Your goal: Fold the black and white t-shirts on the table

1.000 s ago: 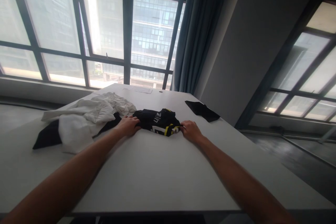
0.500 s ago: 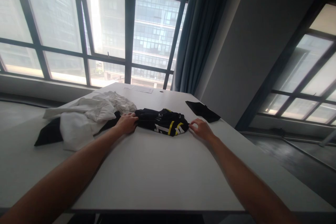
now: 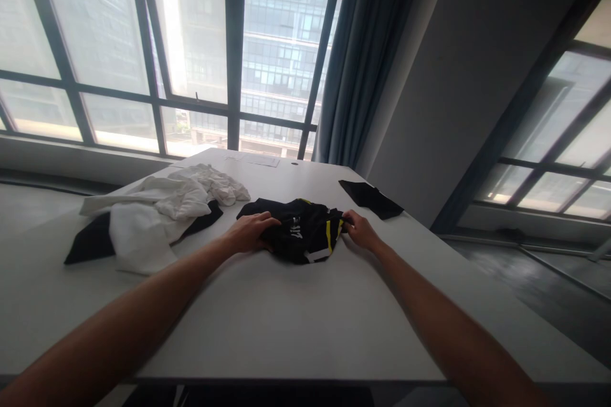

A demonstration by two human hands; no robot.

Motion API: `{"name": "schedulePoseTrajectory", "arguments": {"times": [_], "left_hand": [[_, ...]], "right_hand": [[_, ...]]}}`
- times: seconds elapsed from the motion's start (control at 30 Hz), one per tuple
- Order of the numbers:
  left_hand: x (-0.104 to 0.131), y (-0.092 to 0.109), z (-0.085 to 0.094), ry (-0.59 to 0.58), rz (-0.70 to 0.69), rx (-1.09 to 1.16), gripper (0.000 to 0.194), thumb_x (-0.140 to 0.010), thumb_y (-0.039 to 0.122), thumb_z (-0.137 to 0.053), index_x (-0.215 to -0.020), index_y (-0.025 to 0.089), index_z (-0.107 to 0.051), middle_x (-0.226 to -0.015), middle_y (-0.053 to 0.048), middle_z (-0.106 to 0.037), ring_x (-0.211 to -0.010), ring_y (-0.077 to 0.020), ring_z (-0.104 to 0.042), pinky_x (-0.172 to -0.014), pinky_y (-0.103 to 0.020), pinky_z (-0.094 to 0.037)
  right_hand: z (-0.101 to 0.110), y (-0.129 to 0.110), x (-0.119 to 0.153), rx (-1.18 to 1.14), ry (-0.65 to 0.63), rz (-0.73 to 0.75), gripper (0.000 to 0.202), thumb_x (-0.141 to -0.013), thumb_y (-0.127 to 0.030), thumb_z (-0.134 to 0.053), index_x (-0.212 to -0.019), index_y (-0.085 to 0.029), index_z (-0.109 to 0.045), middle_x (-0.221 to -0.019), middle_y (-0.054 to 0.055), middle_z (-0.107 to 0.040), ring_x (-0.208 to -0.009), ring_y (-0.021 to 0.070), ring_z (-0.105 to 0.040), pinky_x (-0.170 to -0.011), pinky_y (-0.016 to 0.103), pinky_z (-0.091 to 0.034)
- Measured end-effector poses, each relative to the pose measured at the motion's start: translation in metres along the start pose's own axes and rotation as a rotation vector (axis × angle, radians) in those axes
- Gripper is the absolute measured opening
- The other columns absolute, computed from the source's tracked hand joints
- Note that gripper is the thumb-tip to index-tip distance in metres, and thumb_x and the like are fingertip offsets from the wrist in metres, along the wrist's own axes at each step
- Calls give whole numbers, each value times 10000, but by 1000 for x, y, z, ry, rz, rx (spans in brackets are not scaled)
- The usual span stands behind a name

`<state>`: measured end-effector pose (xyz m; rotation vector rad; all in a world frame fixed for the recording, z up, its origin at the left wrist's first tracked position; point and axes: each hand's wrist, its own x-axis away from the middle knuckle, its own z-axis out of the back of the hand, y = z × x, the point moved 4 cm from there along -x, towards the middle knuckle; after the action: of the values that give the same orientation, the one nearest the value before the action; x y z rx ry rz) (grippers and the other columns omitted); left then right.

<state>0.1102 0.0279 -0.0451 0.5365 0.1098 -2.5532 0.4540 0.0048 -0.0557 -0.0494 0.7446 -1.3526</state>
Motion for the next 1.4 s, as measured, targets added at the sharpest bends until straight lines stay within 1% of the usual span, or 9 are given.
{"name": "schedulePoseTrajectory", "arguments": {"times": [0.17, 0.27, 0.47, 0.57, 0.8, 0.97, 1.07, 1.23, 1.4], "left_hand": [[4, -27, 2, -5, 124, -110, 525, -757, 209, -657, -1270, 288, -578, -1179, -74, -594, -952, -249, -645, -786, -317, -506], [8, -41, 12, 6, 264, -167, 473, -738, 123, -587, -1187, 264, -627, -1163, -80, -614, -1016, -274, -636, -811, -330, -502], [22, -67, 40, 161, 565, -210, 288, -802, 194, -503, -1057, 228, -633, -1091, -72, -674, -981, -292, -647, -795, -354, -486], [24, -73, 42, 249, 578, -185, 238, -837, 248, -472, -1021, 216, -620, -1069, -78, -680, -1016, -287, -630, -811, -347, -479], [21, -80, 36, 563, 696, 131, 269, -889, 317, -412, -986, 172, -617, -862, -68, -682, -872, -249, -640, -805, -336, -485], [31, -76, 48, 906, 698, 168, 300, -913, 320, -360, -1024, 156, -585, -940, -73, -679, -885, -217, -630, -799, -308, -488], [29, -74, 45, 761, 580, 120, 316, -907, 403, -406, -983, 177, -614, -884, -60, -690, -867, -231, -646, -802, -320, -486], [21, -73, 23, 204, 359, 59, 458, -816, 577, -554, -1077, 215, -655, -1007, -68, -715, -957, -264, -661, -848, -338, -488], [22, -64, 5, -240, 260, 83, 780, -614, 626, -722, -1267, 219, -598, -1332, -123, -594, -1212, -342, -552, -1002, -389, -431]], "right_hand": [[-1, -6, -3, -125, 72, -56, 244, -854, -395, -440, -941, -202, -561, -731, 29, -657, -645, 192, -592, -602, 288, -465], [10, -9, -4, -33, 180, -59, 251, -857, -381, -422, -964, -204, -565, -772, 53, -672, -687, 217, -610, -664, 316, -469], [55, 21, 1, 164, 458, -161, 316, -872, -337, -362, -1051, -186, -573, -953, 133, -689, -885, 277, -633, -825, 365, -462], [64, 45, 5, 142, 515, -249, 329, -848, -349, -393, -1044, -170, -587, -985, 147, -685, -895, 279, -628, -847, 382, -471], [44, 61, -6, -164, 429, -300, 366, -808, -457, -490, -994, -166, -612, -966, 137, -691, -911, 279, -629, -833, 397, -496], [58, 64, -7, -243, 536, -281, 439, -803, -522, -509, -1025, -156, -603, -907, 116, -694, -810, 250, -632, -761, 374, -508], [67, 68, -2, -118, 576, -257, 404, -807, -502, -505, -970, -150, -619, -928, 128, -696, -845, 248, -631, -809, 375, -494], [65, 71, 5, 48, 469, -317, 385, -808, -489, -513, -909, -144, -652, -923, 134, -701, -860, 254, -632, -833, 373, -475], [48, 55, 9, -30, -45, -306, 520, -773, -593, -594, -988, -129, -686, -931, 114, -716, -889, 256, -646, -803, 342, -492]]}}
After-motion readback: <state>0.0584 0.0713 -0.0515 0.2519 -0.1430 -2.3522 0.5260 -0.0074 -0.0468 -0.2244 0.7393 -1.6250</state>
